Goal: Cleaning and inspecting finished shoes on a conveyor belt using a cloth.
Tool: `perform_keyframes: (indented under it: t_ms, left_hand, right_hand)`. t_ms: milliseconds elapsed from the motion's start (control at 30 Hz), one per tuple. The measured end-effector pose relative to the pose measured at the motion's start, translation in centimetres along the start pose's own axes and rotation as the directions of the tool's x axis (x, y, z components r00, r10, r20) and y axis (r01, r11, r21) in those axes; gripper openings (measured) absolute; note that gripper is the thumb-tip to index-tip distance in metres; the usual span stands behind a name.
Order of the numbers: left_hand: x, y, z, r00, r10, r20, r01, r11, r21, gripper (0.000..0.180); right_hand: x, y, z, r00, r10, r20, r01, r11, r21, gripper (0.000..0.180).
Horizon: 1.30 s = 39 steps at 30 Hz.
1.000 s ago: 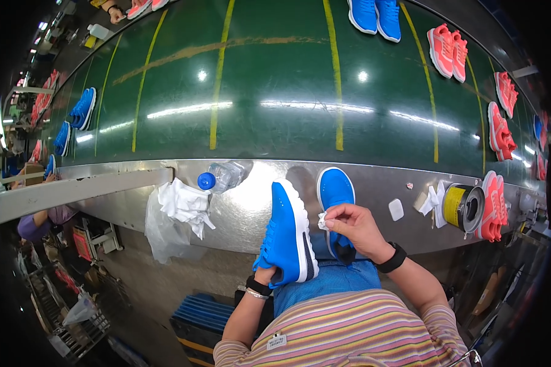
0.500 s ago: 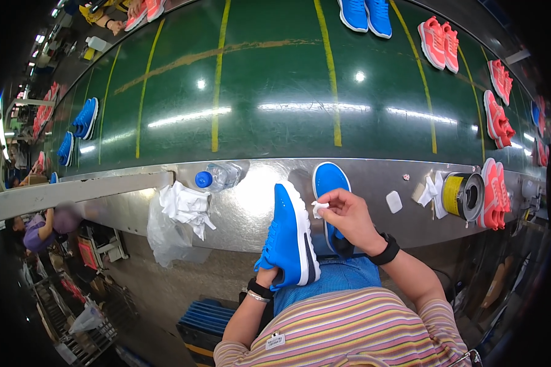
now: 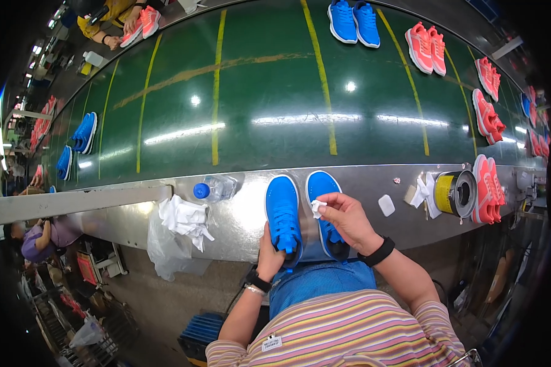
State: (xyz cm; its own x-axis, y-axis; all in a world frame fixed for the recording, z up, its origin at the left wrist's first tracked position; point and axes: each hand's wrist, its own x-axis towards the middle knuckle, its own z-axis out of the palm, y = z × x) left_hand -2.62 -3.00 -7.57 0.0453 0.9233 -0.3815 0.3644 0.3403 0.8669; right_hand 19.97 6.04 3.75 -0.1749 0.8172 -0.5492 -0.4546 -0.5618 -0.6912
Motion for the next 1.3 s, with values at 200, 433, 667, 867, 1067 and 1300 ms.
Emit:
perform_keyframes:
  t_ms: [200,433,667,867,1067,1300]
  left_hand:
    - [0.8,5.8,-7.3,0.964,-0.078,-0.256,0.056,0.994,-0.094,0.09]
    - [10.5,4.5,-11.6,0.802,0.327,-0.499,-0.277,0.945,0.175,0.089]
    - [10.1,11.0,-9.8,0.778,0.594,-0.207,-0.395,0.717,0.574,0.066]
    - [9.3,14.8,-9.7,0.702,0.712,-0.027,-0.372,0.398,0.838,0.063]
    - [8.9,15.1,-10.3,0.667,0.743,0.063,-0.309,0.198,0.93,0.05]
    - [8.8,14.2,-10.7,0.645,0.76,0.083,-0.272,0.127,0.954,0.047]
  right_hand:
    - [0.2,0.0,-0.9,1.0,0.01,-0.009,-0.009,0.997,0.08,0.018]
    - [1.6,0.0,2.2,0.991,0.028,0.131,-0.05,0.985,0.166,0.017]
    - [3.8,0.1,4.8,0.991,-0.043,0.13,0.033,0.996,0.077,0.018]
    - [5.8,1.1,7.5,0.983,-0.124,0.135,0.123,0.992,0.014,0.015]
    - [6.4,2.2,7.9,0.99,-0.084,0.111,0.083,0.996,0.016,0.013]
    - [6.9,3.0,8.2,0.994,-0.033,0.103,0.023,0.995,0.098,0.013]
